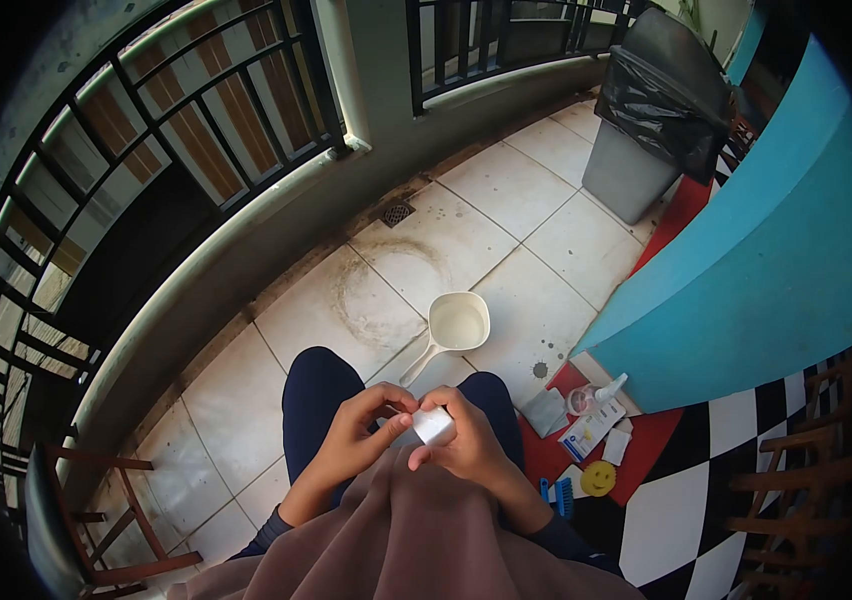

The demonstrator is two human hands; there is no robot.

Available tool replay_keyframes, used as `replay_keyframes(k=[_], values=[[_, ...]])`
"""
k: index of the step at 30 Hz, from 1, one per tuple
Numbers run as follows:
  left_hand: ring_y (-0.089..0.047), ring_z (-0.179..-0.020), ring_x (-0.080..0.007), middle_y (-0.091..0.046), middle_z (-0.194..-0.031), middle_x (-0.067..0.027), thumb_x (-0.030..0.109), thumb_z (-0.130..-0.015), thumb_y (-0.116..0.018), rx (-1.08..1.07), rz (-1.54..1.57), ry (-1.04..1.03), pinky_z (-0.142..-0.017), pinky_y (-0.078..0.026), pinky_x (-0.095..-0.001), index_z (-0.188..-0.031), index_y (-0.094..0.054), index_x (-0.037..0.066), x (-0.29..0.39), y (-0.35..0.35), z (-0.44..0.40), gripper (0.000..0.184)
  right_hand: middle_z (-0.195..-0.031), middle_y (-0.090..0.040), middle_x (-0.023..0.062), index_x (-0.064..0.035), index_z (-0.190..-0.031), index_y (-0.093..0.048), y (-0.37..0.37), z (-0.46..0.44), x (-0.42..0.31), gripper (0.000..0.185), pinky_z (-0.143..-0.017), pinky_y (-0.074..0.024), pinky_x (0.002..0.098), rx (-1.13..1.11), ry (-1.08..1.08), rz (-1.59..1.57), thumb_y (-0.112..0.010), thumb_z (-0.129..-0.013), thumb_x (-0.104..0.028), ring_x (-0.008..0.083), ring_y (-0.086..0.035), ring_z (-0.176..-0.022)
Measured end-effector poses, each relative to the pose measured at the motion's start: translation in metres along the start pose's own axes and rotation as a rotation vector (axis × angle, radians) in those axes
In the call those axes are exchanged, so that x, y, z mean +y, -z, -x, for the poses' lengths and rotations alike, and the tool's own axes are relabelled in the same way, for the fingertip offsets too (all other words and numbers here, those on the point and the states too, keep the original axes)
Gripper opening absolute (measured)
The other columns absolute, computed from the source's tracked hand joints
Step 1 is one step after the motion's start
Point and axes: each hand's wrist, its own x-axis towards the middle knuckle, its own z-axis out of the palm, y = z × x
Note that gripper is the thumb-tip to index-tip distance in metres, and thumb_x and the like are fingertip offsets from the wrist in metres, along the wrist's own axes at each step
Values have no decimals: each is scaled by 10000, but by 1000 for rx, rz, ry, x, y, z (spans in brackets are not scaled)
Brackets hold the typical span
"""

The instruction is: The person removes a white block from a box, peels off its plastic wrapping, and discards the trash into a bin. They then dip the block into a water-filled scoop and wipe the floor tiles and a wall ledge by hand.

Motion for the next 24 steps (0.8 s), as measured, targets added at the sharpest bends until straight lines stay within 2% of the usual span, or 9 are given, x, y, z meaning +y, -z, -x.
replay_keyframes(k=[2, 5, 8, 11, 14, 17, 20, 21, 24], values=[[-564, -926, -172, -569, -1013, -64, 164, -825, -665, -51, 54, -11, -821, -461, -295, -1040, -555, 14, -3, 0, 0, 283, -911, -536, 88, -38, -1041, -430, -8, 1, 2, 723, -687, -439, 276, 137, 40, -59, -779, -600, -492, 167, -537, -788], [-516, -1024, -194, -507, -1108, -86, 237, -773, -723, -132, 6, -43, -844, -456, -309, -1115, -511, 31, -4, -1, -1, 452, -953, -515, 129, -23, -1054, -397, -14, -1, -1, 644, -744, -428, 297, 262, 91, -78, -658, -751, -528, 193, -522, -842], [-488, -1059, -220, -463, -1158, -104, 252, -711, -771, -194, -178, -124, -830, -469, -317, -1156, -479, 40, -2, -4, -3, 574, -994, -492, 162, -13, -1055, -389, -16, 0, 2, 491, -788, -406, 316, 330, 84, -122, -469, -908, -475, 209, -493, -873], [-479, -1021, -246, -432, -1159, -111, 209, -716, -763, -99, -218, -154, -778, -471, -310, -1161, -457, 29, -7, -15, -3, 569, -1009, -481, 173, -2, -1046, -389, -20, -1, -3, 394, -800, -396, 319, 330, 46, -95, -324, -965, -382, 214, -479, -876], [-495, -1041, -247, -464, -1151, -111, 190, -681, -790, -70, -245, -135, -798, -482, -328, -1158, -475, 39, -5, -13, -4, 591, -989, -505, 166, 5, -1032, -430, -12, -5, -5, 270, -779, -409, 316, 272, 86, -94, -392, -955, -251, 217, -507, -856], [-516, -1010, -246, -500, -1114, -119, 179, -693, -779, -17, -338, -156, -804, -470, -326, -1147, -494, 33, -4, -8, -3, 556, -947, -562, 153, 2, -992, -513, 9, -14, -19, 164, -755, -431, 324, 91, 36, 17, -472, -909, -134, 237, -548, -826], [-535, -979, -247, -536, -1087, -125, 160, -720, -750, -130, -328, -132, -826, -448, -333, -1201, -493, 28, 1, 6, -3, 560, -910, -606, 126, -16, -939, -584, 26, -23, -24, 111, -733, -448, 325, 12, 175, 238, -526, -845, -34, 254, -573, -815], [-535, -981, -256, -531, -1090, -128, 162, -741, -727, -175, -323, -127, -832, -444, -332, -1238, -469, 34, 3, 10, -2, 574, -876, -624, 106, -23, -878, -619, 28, -25, -29, 76, -729, -452, 323, 14, 127, 228, -581, -818, -48, 257, -575, -810], [-535, -985, -277, -520, -1103, -133, 161, -791, -670, -289, -293, -105, -842, -436, -329, -1338, -391, 53, 4, 15, -1, 623, -825, -622, 92, -20, -834, -632, 37, -26, -33, 52, -681, -457, 292, -92, 106, 249, -628, -801, -61, 225, -586, -750]])
